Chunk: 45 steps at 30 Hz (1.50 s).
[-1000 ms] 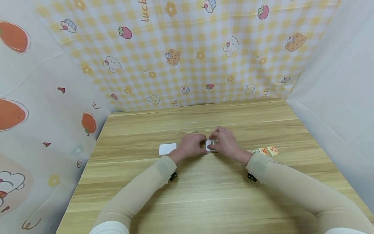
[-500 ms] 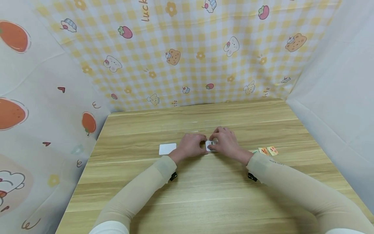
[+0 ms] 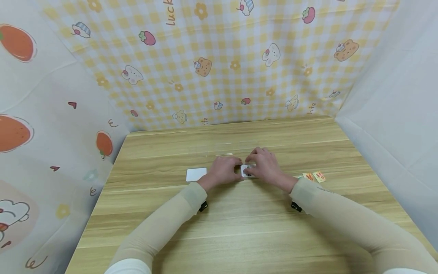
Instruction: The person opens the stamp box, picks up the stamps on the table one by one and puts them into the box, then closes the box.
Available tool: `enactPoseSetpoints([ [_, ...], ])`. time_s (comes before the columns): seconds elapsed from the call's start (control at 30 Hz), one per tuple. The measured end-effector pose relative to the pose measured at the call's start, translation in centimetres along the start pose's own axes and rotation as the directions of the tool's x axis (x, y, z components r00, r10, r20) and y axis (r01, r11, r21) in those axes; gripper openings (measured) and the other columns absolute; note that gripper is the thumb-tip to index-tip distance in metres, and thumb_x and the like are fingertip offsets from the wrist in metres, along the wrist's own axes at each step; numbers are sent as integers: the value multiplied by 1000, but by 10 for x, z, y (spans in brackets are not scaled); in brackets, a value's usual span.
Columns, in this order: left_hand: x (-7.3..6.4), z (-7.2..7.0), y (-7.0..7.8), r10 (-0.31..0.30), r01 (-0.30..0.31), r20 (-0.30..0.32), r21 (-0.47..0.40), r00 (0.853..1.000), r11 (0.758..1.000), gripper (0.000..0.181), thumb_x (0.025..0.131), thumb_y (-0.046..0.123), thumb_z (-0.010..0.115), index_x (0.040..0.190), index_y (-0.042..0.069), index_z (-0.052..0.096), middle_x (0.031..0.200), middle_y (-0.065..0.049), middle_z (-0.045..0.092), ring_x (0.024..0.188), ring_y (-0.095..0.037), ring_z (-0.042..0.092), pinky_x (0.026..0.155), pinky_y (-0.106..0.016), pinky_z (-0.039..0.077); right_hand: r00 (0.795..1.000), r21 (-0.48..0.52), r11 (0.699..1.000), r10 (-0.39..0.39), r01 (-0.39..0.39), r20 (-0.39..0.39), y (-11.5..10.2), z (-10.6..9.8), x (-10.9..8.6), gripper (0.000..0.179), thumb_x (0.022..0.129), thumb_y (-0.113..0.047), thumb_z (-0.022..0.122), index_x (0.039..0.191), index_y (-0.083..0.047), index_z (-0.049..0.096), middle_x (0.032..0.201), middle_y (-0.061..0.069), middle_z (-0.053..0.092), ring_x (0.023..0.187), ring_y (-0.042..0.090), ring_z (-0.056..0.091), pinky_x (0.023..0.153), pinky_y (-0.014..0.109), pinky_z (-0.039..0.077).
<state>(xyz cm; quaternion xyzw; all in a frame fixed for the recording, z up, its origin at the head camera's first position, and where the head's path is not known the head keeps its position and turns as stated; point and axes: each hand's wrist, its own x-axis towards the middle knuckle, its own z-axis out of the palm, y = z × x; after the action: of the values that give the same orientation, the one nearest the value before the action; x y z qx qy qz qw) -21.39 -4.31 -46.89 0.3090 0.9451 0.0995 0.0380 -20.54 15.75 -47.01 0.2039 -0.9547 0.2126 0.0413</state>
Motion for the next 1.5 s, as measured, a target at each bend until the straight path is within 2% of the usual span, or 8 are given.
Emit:
enactPoseSetpoints([
  [0.33,0,-4,1,-9,9,22,4,1000,1000,50,83,53,79,123,23,72,123,11,67,90,-6,58,79,-36,45,1000,-4,1000,-21,21,-4,-3,-11,-2,38,81,-40,86,109,-17,77,114,4,63,97,27,52,80,45,41],
  [0.6,-1,-6,-1,0,0,32,-18,999,1000,52,83,49,80,124,19,71,115,9,69,88,-8,56,78,-35,44,999,-26,999,-32,32,0,-2,-24,-4,42,81,-42,85,114,-17,76,115,5,65,98,28,53,77,45,42],
  [0.83,-5,-7,-1,14,-12,25,-87,1000,996,47,82,44,82,120,19,69,110,8,68,81,-10,54,73,-30,43,1000,20,1000,-7,6,30,0,-39,-12,43,83,-36,84,120,-16,73,118,5,65,103,28,52,81,46,43],
  [1.03,-11,-11,2,14,-13,10,-123,1000,992,48,82,41,84,121,17,69,107,6,68,80,-11,53,72,-31,45,999,18,999,-32,32,19,8,-51,-22,46,81,-32,86,121,-13,72,116,8,68,104,30,55,84,48,46],
  [1.1,-13,-12,2,16,-15,6,-119,1000,993,47,82,42,84,118,16,69,108,5,69,82,-11,56,74,-32,47,999,16,999,-32,31,23,11,-55,-26,48,81,-32,86,123,-13,71,115,9,69,105,30,55,85,49,46],
  [1.2,-17,-15,0,11,-10,4,-103,1000,995,53,84,44,82,125,15,67,118,3,70,98,-12,62,85,-36,50,999,10,999,-38,38,20,17,-61,-32,47,82,-30,85,124,-12,70,114,10,70,103,31,56,84,50,46],
  [1.33,-24,-17,-6,7,-7,0,-98,1000,995,63,84,44,81,136,13,63,128,2,67,117,-16,62,97,-39,49,999,0,999,-47,47,7,28,-68,-41,46,84,-28,84,124,-11,70,112,11,71,102,32,57,81,49,47],
  [1.5,-32,-16,-16,14,-16,-18,-90,1000,996,62,82,42,83,133,13,65,127,2,68,114,-16,63,94,-37,50,999,22,999,-50,50,12,41,-77,-53,42,85,-23,83,122,-7,70,109,13,71,105,36,58,83,53,47],
])
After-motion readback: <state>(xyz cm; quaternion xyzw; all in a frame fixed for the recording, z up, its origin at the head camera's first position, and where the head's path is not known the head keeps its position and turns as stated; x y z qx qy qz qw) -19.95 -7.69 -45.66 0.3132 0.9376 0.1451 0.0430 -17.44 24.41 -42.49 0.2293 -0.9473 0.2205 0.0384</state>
